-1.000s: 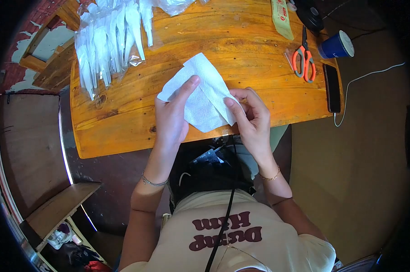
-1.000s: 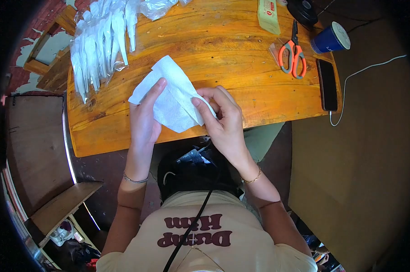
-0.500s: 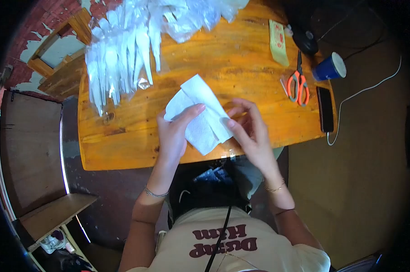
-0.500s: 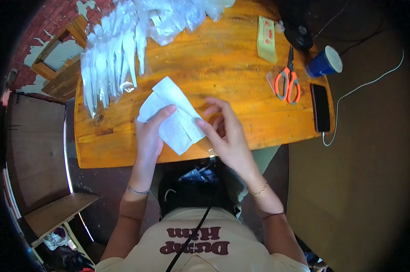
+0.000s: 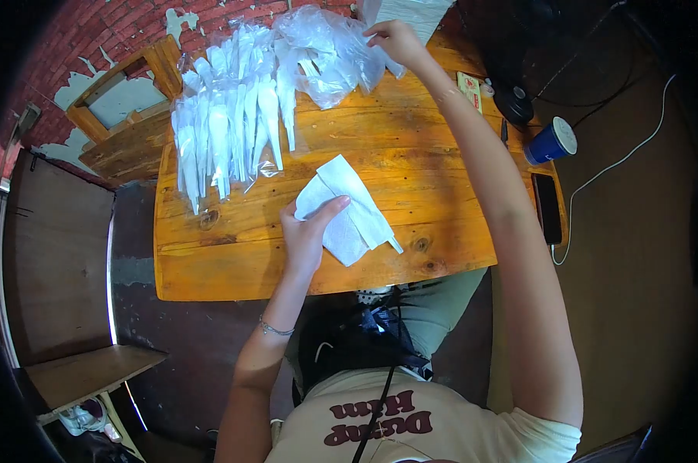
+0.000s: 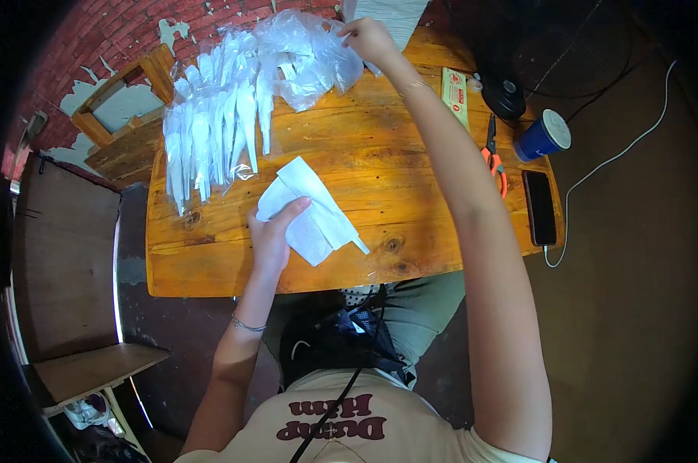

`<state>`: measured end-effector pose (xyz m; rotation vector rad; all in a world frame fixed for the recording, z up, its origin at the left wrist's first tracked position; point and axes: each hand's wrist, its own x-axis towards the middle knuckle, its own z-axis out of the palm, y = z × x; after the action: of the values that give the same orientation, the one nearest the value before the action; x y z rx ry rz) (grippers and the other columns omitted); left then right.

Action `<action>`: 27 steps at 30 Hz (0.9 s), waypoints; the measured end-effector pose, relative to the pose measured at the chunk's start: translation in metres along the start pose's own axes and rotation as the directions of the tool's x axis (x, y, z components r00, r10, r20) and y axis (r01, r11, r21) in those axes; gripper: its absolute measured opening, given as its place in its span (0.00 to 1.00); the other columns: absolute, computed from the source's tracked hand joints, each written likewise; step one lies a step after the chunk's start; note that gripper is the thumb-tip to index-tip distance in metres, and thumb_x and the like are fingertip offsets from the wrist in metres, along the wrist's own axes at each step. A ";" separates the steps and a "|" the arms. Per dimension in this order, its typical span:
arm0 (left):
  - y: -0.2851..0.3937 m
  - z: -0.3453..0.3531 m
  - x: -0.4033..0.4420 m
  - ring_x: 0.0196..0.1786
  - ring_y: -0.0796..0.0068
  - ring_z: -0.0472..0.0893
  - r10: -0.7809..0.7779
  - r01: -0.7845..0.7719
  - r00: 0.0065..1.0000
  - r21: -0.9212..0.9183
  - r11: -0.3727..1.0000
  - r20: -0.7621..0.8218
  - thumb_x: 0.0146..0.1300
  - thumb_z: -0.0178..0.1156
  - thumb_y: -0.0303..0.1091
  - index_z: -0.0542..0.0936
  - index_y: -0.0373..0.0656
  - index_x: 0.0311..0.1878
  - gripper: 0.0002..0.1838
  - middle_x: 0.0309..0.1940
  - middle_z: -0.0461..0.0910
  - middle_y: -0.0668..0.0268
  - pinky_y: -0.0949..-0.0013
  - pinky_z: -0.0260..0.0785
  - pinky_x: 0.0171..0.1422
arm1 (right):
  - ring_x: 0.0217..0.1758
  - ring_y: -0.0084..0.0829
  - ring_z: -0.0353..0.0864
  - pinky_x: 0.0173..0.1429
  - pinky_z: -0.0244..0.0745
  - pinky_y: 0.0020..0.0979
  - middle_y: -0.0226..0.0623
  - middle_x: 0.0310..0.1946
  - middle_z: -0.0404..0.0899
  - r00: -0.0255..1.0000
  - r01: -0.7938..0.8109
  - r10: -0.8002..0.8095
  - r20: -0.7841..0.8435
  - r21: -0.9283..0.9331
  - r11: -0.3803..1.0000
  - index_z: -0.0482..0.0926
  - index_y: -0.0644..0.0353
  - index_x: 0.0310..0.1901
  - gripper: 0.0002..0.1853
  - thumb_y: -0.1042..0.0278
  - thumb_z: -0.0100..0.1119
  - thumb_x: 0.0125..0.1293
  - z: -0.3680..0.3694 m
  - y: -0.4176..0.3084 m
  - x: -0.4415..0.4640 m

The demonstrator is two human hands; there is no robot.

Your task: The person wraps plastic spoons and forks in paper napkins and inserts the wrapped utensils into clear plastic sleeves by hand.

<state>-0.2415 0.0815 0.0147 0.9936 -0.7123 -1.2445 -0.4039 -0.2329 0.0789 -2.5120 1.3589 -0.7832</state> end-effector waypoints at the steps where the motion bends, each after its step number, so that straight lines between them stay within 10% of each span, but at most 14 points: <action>1: 0.000 0.000 0.000 0.33 0.79 0.80 0.004 -0.004 1.000 -0.005 1.000 0.002 0.50 0.68 0.25 0.81 0.32 0.38 0.11 0.32 0.82 0.63 0.75 0.72 0.39 | 0.42 0.37 0.82 0.49 0.74 0.33 0.43 0.39 0.82 0.995 -0.031 0.041 0.087 -0.113 0.993 0.80 0.60 0.44 0.14 0.65 0.58 0.58 0.008 -0.005 0.007; 5: -0.002 -0.001 0.003 0.33 0.79 0.80 -0.001 0.001 1.000 -0.002 1.000 -0.005 0.50 0.68 0.25 0.81 0.32 0.38 0.12 0.32 0.82 0.63 0.75 0.72 0.39 | 0.49 0.45 0.78 0.52 0.74 0.39 0.43 0.46 0.79 0.923 -0.311 0.380 0.063 -0.457 0.833 0.77 0.57 0.46 0.18 0.61 0.59 0.53 0.030 -0.033 0.010; 27: -0.001 -0.001 0.000 0.33 0.80 0.80 -0.016 0.018 0.999 -0.047 0.999 0.042 0.52 0.67 0.26 0.81 0.33 0.39 0.11 0.33 0.82 0.63 0.76 0.72 0.38 | 0.51 0.45 0.76 0.54 0.73 0.39 0.48 0.50 0.74 0.977 -0.165 0.206 0.047 -0.440 0.883 0.79 0.63 0.39 0.15 0.65 0.55 0.52 0.073 -0.020 0.018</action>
<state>-0.2406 0.0814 0.0132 0.9391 -0.7052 -1.2951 -0.3431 -0.2426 0.0313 -2.6271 1.8823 -0.3451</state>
